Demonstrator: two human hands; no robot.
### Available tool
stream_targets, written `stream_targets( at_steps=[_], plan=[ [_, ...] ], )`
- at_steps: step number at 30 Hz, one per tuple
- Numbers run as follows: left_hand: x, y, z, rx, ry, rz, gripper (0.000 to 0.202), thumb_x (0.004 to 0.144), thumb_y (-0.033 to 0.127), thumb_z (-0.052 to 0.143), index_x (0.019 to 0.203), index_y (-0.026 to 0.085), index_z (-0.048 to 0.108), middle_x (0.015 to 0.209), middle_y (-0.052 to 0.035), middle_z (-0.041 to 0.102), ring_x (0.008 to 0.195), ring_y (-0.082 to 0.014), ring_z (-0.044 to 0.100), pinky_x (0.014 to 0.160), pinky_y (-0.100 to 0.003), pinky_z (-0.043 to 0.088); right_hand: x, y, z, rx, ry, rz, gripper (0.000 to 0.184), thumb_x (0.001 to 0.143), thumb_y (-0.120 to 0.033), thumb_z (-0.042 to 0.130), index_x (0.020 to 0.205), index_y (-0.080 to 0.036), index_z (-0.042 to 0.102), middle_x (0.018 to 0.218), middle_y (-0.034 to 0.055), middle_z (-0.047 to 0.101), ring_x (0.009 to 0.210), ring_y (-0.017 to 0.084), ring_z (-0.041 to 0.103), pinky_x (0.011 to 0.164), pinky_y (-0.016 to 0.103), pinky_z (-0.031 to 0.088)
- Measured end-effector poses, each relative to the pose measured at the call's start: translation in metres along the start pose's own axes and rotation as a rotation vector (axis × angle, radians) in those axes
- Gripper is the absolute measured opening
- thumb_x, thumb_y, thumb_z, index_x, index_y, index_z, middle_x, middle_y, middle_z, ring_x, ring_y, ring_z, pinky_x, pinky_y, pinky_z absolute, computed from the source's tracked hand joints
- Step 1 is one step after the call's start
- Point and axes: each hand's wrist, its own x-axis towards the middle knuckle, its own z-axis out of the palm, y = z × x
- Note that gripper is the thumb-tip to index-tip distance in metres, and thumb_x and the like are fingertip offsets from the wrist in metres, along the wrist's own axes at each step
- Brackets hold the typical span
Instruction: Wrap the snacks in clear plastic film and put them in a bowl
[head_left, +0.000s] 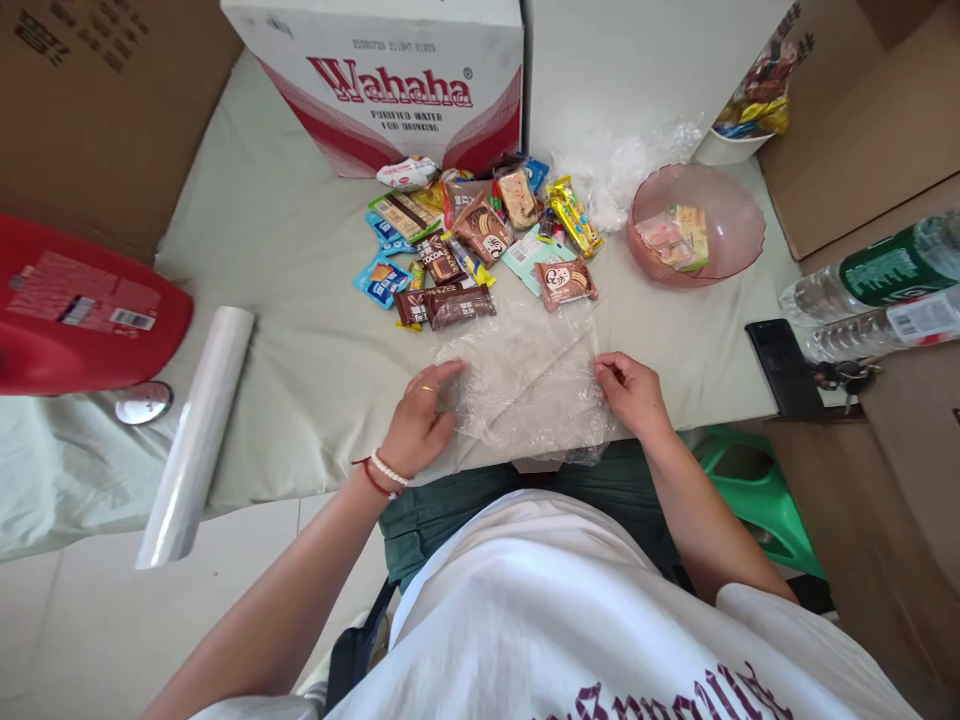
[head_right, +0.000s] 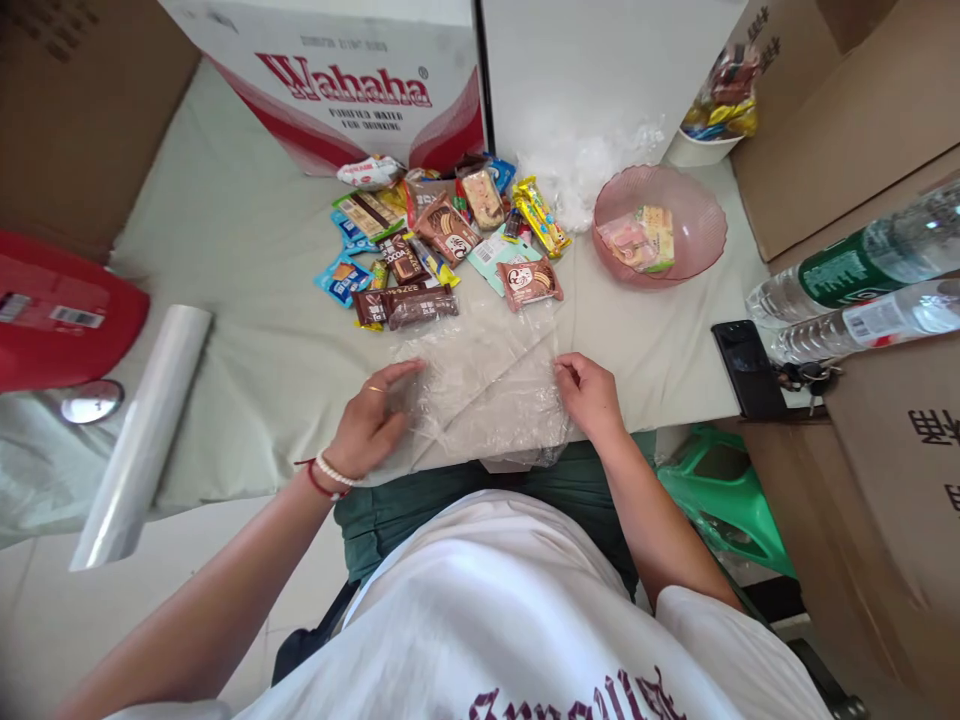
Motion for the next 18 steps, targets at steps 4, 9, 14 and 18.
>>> stream_targets(
  at_steps=[4,9,14,18],
  plan=[
    [0.002,0.000,0.002,-0.200,0.113,-0.204,0.034,0.099,0.038,0.042,0.113,0.024,0.069,0.124,-0.0099,0.075,0.121,-0.0237,0.068,0.110,-0.042,0.051,-0.004,0.000,-0.021,-0.100,-0.168,-0.053,0.034,0.093,-0.053,0.058,0.098,-0.024,0.074,0.068,-0.0006,0.065,0.061,0.018,0.057,0.058,0.029,0.046],
    [0.007,0.004,0.010,-0.004,0.100,-0.123,0.032,0.093,0.047,0.057,0.075,0.024,0.068,0.117,-0.0102,0.073,0.111,-0.0261,0.068,0.106,-0.047,0.051,0.035,-0.028,-0.050,-0.408,-0.027,-0.184,0.042,0.098,-0.054,0.050,0.081,-0.022,0.071,0.068,0.0031,0.065,0.065,0.019,0.057,0.063,0.030,0.044],
    [0.000,0.001,0.006,0.010,0.068,0.013,0.020,0.089,0.039,0.061,0.076,0.025,0.065,0.123,-0.0108,0.070,0.136,-0.0299,0.057,0.113,-0.051,0.049,0.118,-0.065,-0.044,-0.633,0.052,-0.451,0.033,0.092,-0.029,0.053,0.113,-0.018,0.076,0.113,0.0138,0.074,0.101,0.029,0.067,0.087,0.039,0.051],
    [-0.014,-0.003,0.002,0.078,0.060,0.053,0.015,0.088,0.031,0.059,0.099,0.025,0.066,0.137,-0.0118,0.067,0.144,-0.0315,0.052,0.121,-0.060,0.038,0.172,-0.088,-0.018,-0.782,-0.172,-0.538,0.060,0.079,-0.016,0.062,0.139,-0.018,0.066,0.140,0.0144,0.067,0.117,0.031,0.064,0.093,0.038,0.051]
  ],
)
